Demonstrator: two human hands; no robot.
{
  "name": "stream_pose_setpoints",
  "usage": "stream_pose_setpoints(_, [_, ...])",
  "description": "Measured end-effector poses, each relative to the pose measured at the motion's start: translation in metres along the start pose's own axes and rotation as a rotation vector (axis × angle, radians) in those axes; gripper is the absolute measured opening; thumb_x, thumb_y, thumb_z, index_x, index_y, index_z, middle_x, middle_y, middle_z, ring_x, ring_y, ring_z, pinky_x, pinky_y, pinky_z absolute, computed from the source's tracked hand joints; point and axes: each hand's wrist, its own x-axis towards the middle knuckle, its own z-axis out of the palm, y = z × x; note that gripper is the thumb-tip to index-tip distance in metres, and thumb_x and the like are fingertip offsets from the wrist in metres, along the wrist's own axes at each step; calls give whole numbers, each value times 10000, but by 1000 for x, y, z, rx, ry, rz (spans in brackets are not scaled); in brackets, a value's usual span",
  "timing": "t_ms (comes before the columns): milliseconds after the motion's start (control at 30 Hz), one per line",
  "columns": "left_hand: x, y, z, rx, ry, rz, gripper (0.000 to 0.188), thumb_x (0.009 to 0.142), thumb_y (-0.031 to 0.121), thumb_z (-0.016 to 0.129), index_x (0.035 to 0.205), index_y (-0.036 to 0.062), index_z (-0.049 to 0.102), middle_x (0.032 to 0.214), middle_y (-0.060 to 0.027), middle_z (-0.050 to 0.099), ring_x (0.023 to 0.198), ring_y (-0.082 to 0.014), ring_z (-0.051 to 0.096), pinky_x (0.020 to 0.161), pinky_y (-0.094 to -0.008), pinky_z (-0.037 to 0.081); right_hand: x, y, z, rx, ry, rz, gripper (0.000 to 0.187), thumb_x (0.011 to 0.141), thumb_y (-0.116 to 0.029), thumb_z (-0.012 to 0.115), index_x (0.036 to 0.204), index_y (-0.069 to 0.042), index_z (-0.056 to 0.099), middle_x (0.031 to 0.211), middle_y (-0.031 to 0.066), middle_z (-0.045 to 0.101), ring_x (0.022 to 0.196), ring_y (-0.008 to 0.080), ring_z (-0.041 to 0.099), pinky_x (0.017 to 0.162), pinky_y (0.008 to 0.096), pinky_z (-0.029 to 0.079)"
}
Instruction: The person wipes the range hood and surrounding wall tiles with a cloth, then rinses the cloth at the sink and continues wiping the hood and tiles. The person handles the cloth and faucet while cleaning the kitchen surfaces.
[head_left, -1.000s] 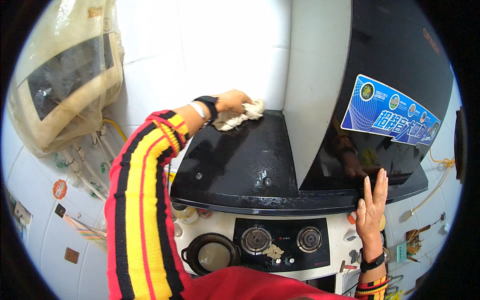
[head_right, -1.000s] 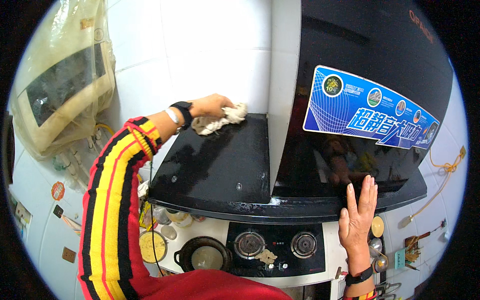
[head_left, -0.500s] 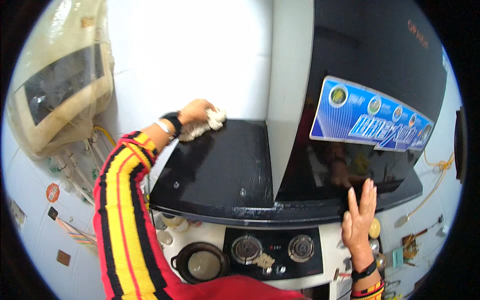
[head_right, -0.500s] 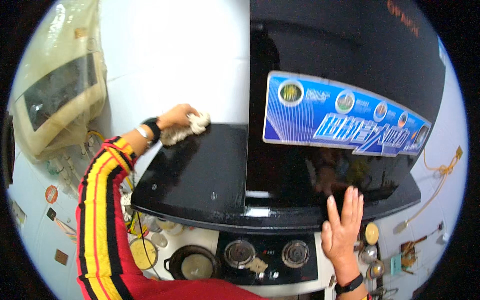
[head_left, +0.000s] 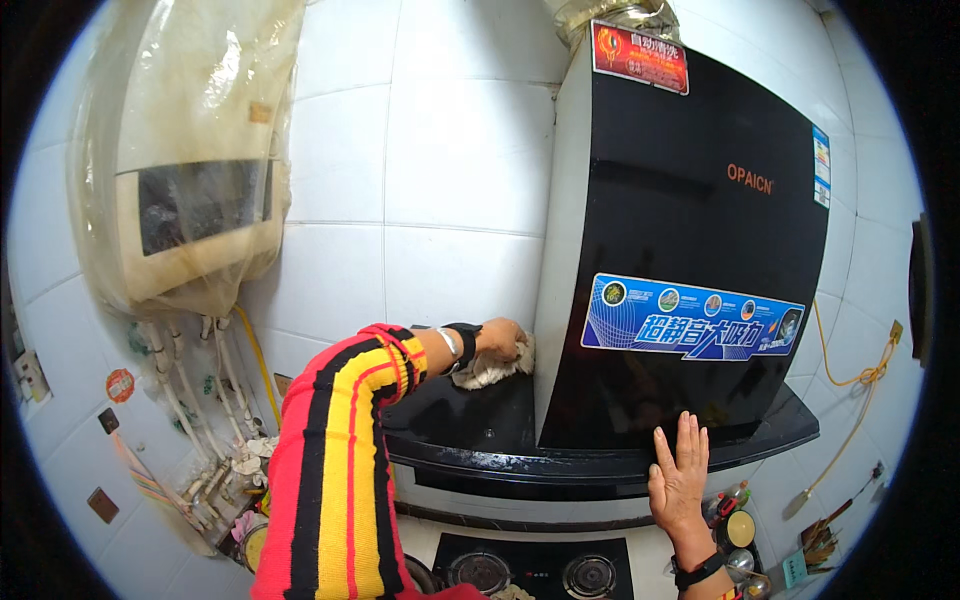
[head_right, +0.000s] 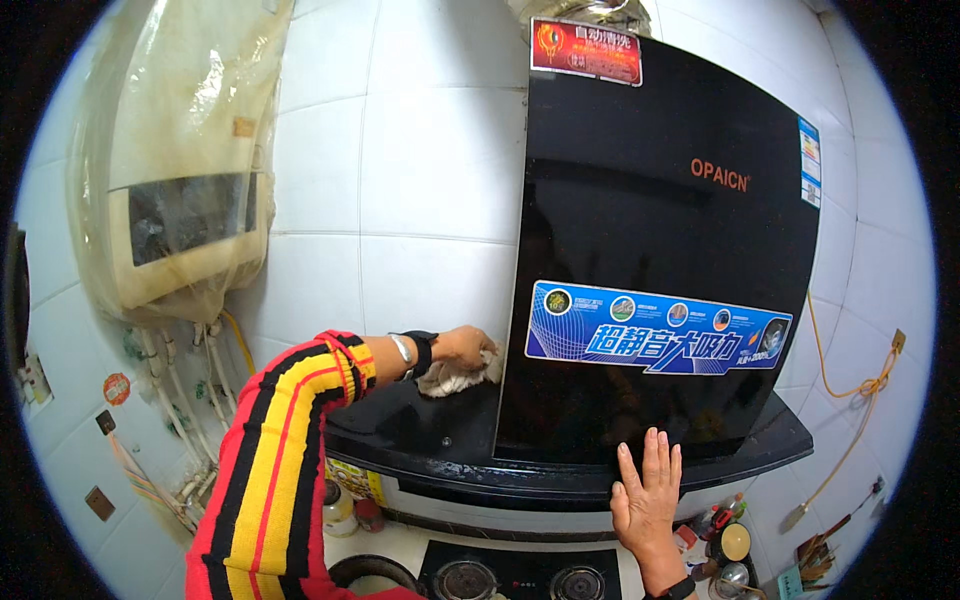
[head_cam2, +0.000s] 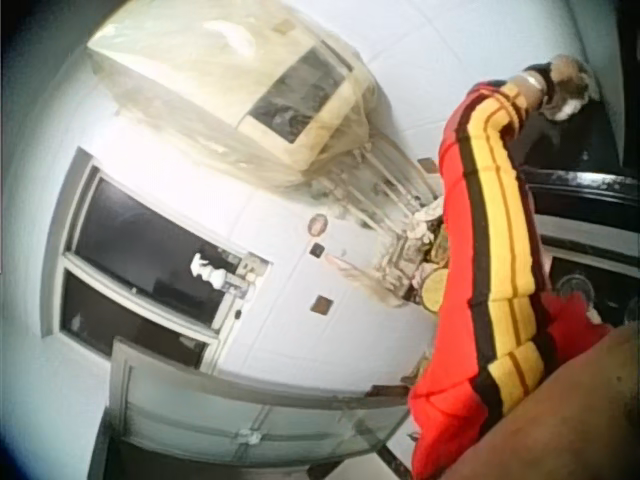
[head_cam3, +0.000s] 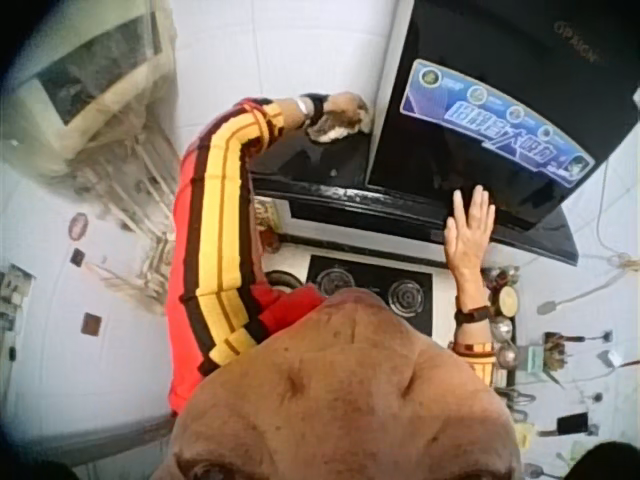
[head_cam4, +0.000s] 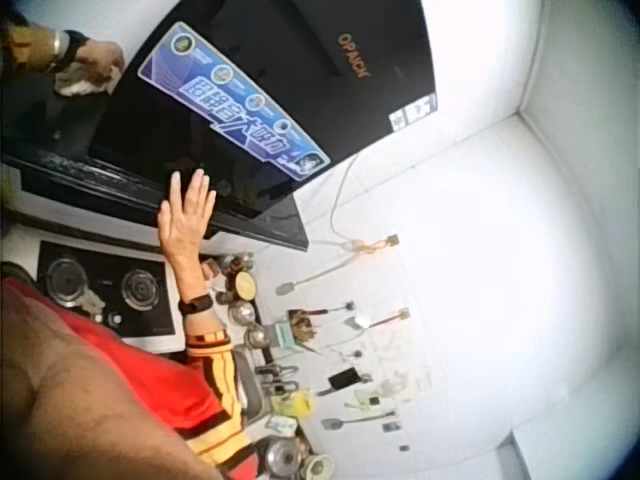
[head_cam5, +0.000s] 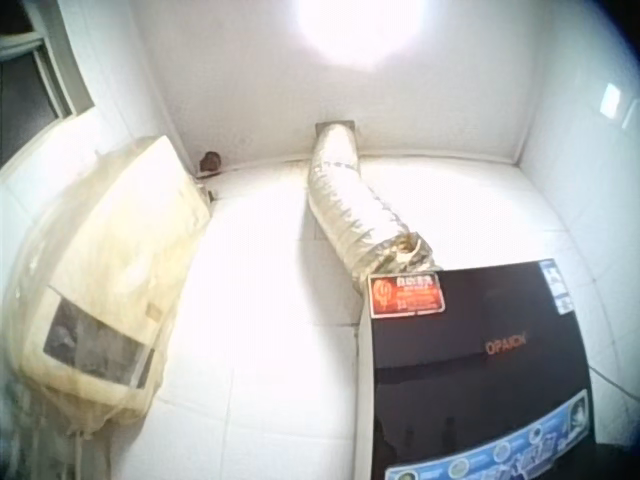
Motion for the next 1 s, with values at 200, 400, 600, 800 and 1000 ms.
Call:
stream_pose_setpoints(200, [-87,47,-30,-128,-50,211,502,655,111,702,1155,72,675,1033,-165,702,937,-310,660,817,-363,519,0,-1,0,5,45,-13,512,893,-216,470,1393,-113,512,1555,209,264,1443,384,233,1170,550,152])
stream_pose_setpoints(400, [-168,76,-45,-246,-156,213,488,664,32,675,1147,96,683,1063,-160,693,1014,-313,641,899,-367,495,2,-3,-3,-13,83,-24,486,915,-224,442,1376,-95,526,1547,210,282,1439,372,250,1172,535,157])
stream_pose_setpoints(600, [-242,7,-50,-188,36,-116,523,670,-27,577,1147,144,702,1092,-179,688,1004,-325,654,892,-357,511,4,-2,-3,-30,57,-25,477,948,-239,402,1374,-62,524,1547,210,287,1443,356,251,1178,498,155])
stream_pose_setpoints(800, [-237,-31,-39,-139,145,-299,489,662,-78,582,1118,64,690,1100,-167,698,985,-306,666,845,-348,516,4,-1,2,-67,54,-19,484,964,-243,383,1418,-117,493,1563,181,271,1453,329,240,1184,477,139])
stream_pose_setpoints(1000, [-244,18,-28,-80,347,145,440,621,-75,549,1026,17,695,1027,-217,676,980,-381,637,860,-418,498,5,-1,5,-67,70,-31,486,963,-237,383,1426,-129,487,1568,176,264,1455,340,231,1182,476,143])
